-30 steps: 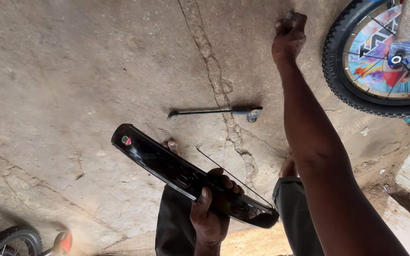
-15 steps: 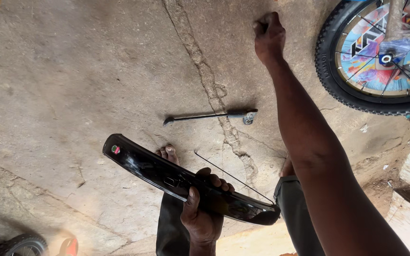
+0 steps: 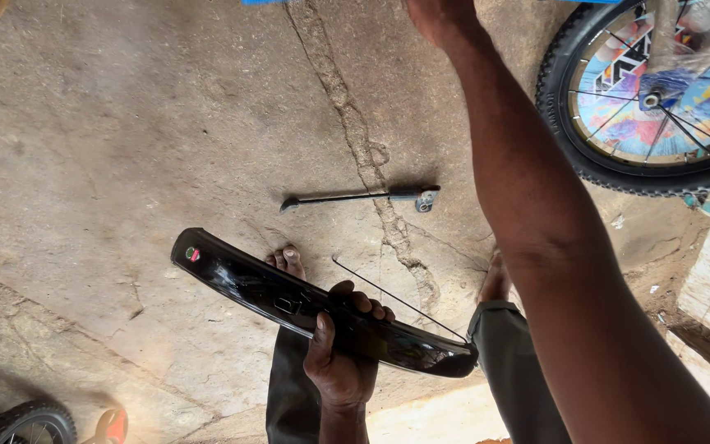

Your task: The person sits on the floor and assembles a bicycle mudguard by attaching a metal bracket and cable using pliers and a screwdriver. They then pick up the mudguard and walk toward a bicycle frame to position it for installation.

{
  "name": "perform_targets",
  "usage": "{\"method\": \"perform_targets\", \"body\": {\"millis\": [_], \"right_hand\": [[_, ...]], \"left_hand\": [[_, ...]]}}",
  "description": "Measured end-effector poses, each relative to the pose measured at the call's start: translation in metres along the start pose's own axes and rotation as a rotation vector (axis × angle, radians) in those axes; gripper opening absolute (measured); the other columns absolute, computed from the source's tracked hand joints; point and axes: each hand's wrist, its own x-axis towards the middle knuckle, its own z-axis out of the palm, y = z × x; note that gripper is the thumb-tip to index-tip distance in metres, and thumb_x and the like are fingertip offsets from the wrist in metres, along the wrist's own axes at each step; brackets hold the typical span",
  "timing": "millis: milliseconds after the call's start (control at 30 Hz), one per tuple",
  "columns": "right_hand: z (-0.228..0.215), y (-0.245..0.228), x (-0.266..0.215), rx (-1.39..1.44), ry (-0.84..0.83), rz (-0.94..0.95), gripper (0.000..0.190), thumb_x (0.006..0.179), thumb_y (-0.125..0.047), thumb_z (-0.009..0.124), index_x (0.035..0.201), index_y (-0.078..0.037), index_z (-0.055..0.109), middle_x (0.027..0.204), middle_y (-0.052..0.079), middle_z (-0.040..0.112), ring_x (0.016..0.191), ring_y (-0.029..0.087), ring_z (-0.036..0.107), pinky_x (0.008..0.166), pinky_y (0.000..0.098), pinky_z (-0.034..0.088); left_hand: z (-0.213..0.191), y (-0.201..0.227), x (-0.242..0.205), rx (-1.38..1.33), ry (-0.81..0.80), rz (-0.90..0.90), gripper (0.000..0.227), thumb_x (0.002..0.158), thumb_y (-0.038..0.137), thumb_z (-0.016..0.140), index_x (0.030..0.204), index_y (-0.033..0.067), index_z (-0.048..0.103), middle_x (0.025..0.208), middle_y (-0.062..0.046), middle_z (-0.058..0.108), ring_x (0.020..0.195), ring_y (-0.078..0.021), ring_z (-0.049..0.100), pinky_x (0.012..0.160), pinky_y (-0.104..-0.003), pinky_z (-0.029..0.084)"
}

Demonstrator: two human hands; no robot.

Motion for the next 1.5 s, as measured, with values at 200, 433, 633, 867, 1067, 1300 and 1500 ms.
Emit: {"method": "perform_targets", "body": {"millis": [200,433,633,867,1067,1300,1500], "right_hand": [[-0.003,-0.006,-0.073,0.030,0.175,-0.077,0.054,0.097,-0.019,0.066,0.149,-0.016,0.051,0.093,0.018,0.073,0.070,0.024,0.069,0.060,0.0387,0.051],[0.047,-0.016,-0.181,1.624,0.120,0.378,0.027,0.093,-0.030,0.063,0.098,-0.005,0.069,0.067,0.008,0.059,0.054,0.021,0.053,0.052,0.0406,0.045],[0.126,-0.048,-0.268,0.881,-0.159,0.372,0.025,0.090,-0.029,0.074,0.084,-0.007,0.064,0.082,0.009,0.068,0.079,0.023,0.066,0.072,0.0378,0.055],[0.156,-0.051,-0.275,-0.361,0.019,-0.203,0.014,0.080,-0.016,0.071,0.093,-0.011,0.072,0.094,0.010,0.072,0.088,0.026,0.070,0.072,0.0395,0.059],[0.114,-0.076,-0.287,-0.555,-0.617,-0.173,0.020,0.089,-0.024,0.068,0.093,-0.005,0.072,0.084,0.010,0.073,0.083,0.023,0.069,0.068,0.0393,0.058],[0.061,-0.057,-0.356,-0.079,-0.334,-0.165,0.020,0.084,-0.028,0.073,0.086,-0.008,0.073,0.074,0.009,0.066,0.069,0.026,0.063,0.063,0.0445,0.054],[-0.030,-0.072,-0.469,0.733,-0.185,-0.289,0.023,0.093,-0.023,0.073,0.084,-0.002,0.071,0.065,0.006,0.061,0.056,0.012,0.053,0.049,0.0291,0.041]], "left_hand": [[0.006,-0.003,0.000,-0.036,-0.018,-0.001,0.056,0.098,0.042,0.062,0.134,0.0005,0.055,0.105,-0.013,0.065,0.100,-0.0298,0.061,0.096,-0.049,0.048],[-0.002,-0.003,-0.012,-0.031,-0.014,-0.005,0.055,0.099,0.043,0.062,0.135,0.0009,0.055,0.106,-0.012,0.065,0.100,-0.0293,0.061,0.096,-0.049,0.048],[0.001,0.003,-0.017,-0.012,0.011,0.007,0.056,0.100,0.043,0.063,0.134,-0.0005,0.055,0.104,-0.013,0.065,0.099,-0.0307,0.061,0.095,-0.050,0.048],[-0.009,-0.007,-0.026,-0.002,0.024,0.009,0.055,0.098,0.042,0.064,0.132,-0.0003,0.056,0.103,-0.013,0.066,0.096,-0.0315,0.062,0.093,-0.051,0.050],[-0.013,-0.007,-0.039,-0.012,-0.011,0.019,0.053,0.098,0.039,0.065,0.131,-0.0017,0.057,0.102,-0.014,0.066,0.096,-0.0322,0.062,0.091,-0.051,0.050],[-0.014,-0.005,-0.045,-0.001,-0.062,0.030,0.055,0.095,0.041,0.068,0.129,-0.0007,0.058,0.105,-0.015,0.067,0.096,-0.0321,0.063,0.089,-0.050,0.051],[0.011,0.021,-0.102,0.067,-0.097,0.087,0.057,0.094,0.042,0.070,0.128,-0.0024,0.058,0.102,-0.016,0.068,0.094,-0.0304,0.064,0.087,-0.048,0.053]]}}
